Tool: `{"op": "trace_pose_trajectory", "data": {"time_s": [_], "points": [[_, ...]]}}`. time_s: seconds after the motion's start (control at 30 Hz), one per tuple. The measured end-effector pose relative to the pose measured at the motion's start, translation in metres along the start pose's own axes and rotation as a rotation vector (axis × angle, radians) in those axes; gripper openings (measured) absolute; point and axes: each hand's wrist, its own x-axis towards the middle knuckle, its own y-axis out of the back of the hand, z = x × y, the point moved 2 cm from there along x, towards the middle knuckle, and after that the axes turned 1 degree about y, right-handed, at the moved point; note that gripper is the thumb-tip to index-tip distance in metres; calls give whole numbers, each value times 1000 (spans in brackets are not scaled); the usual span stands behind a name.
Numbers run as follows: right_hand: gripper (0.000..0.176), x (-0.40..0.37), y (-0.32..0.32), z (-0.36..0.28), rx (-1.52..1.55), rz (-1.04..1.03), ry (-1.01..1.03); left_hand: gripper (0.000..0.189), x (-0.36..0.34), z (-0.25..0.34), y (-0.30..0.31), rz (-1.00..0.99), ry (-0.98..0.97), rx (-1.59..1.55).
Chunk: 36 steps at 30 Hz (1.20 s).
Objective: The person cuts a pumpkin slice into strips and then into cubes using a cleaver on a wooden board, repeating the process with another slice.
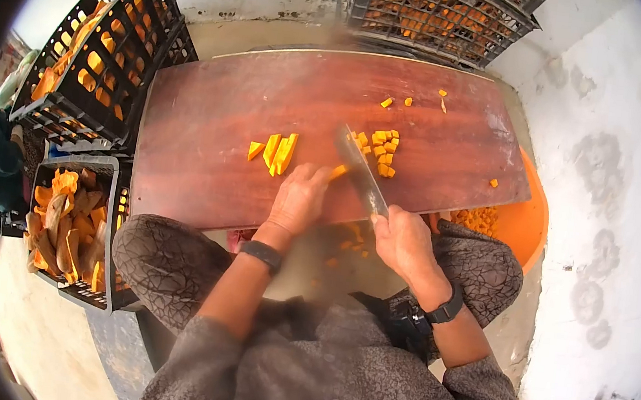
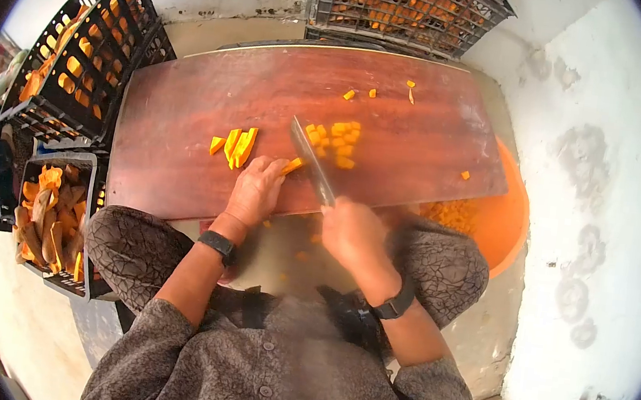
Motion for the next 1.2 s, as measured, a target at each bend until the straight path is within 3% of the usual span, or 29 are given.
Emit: {"op": "trace_pose_trajectory", "data": {"time_s": [0.53, 0.87, 1.07, 1.2], "points": [[26, 4, 7, -1, -69, -91, 33, 23, -4, 1, 6, 72, 77, 90], [27, 32, -3, -15, -102, -228, 36, 10, -6, -6, 0, 118, 50, 3], [24, 45, -31, -17, -88, -39, 121, 10, -7, -6, 1, 109, 74, 15], [26, 54, -32, 3, 69, -32, 4, 11, -7, -1, 2, 189, 102, 8]]}}
